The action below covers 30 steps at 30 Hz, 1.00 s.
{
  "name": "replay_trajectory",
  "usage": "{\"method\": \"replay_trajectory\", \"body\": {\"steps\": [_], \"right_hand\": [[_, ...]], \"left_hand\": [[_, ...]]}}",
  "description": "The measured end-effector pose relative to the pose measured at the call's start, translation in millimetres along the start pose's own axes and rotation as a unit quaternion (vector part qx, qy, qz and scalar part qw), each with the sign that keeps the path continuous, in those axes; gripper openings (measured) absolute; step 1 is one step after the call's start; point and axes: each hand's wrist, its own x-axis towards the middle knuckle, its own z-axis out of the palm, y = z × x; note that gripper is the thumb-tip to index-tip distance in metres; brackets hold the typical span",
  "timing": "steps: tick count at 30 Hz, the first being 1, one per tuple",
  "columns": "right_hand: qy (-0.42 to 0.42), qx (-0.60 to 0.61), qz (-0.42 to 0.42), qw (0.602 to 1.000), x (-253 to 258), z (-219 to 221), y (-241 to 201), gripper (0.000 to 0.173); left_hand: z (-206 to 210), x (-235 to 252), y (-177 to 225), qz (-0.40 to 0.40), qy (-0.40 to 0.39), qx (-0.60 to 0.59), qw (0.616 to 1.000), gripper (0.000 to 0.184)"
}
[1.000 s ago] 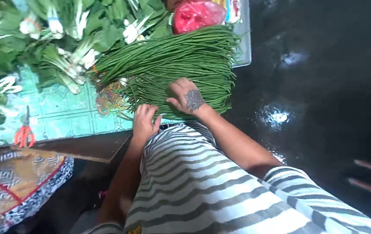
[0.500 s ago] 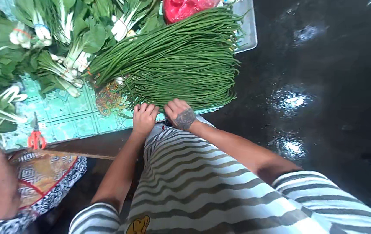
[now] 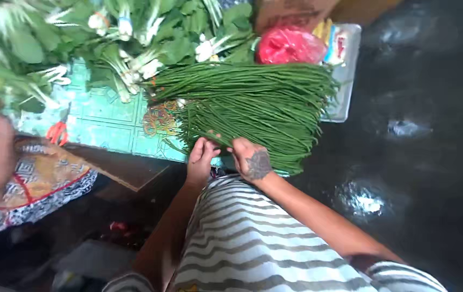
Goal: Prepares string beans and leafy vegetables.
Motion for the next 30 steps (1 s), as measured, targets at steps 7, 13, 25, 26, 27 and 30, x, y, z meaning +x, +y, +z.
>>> {"method": "replay_trajectory", "body": {"steps": [7,13,25,26,27,30], "right_hand": [[-0.038,0.146,-0.021,0.988,7.9,-9.8,20.7,0.055],[-0.083,0.344,0.049,0.934,19.6,-18.7,26.5,0.040],[-0.011,0.578,0.231,0.783,22.4,-22.1,25.1,0.022],[-0.004,0.571,0.231,0.788,22.3,-20.6,26.6,0.022],[0.005,0.552,0.228,0.802,22.3,-19.1,28.2,0.022],[0.036,0.460,0.209,0.862,21.4,-18.1,31.8,0.026]], "left_hand": [[35.3,28.3,25.7,0.034,-0.002,-0.168,0.985,0.037],[45.5,32.8,31.7,0.041,-0.013,-0.164,0.985,0.034],[50.3,47.0,45.2,-0.002,0.023,-0.147,0.989,0.035],[50.2,47.8,45.8,-0.006,0.026,-0.158,0.987,0.036],[50.9,48.6,46.1,-0.007,0.033,-0.163,0.986,0.036],[56.0,51.7,44.6,-0.004,0.077,-0.156,0.985,0.037]]}}
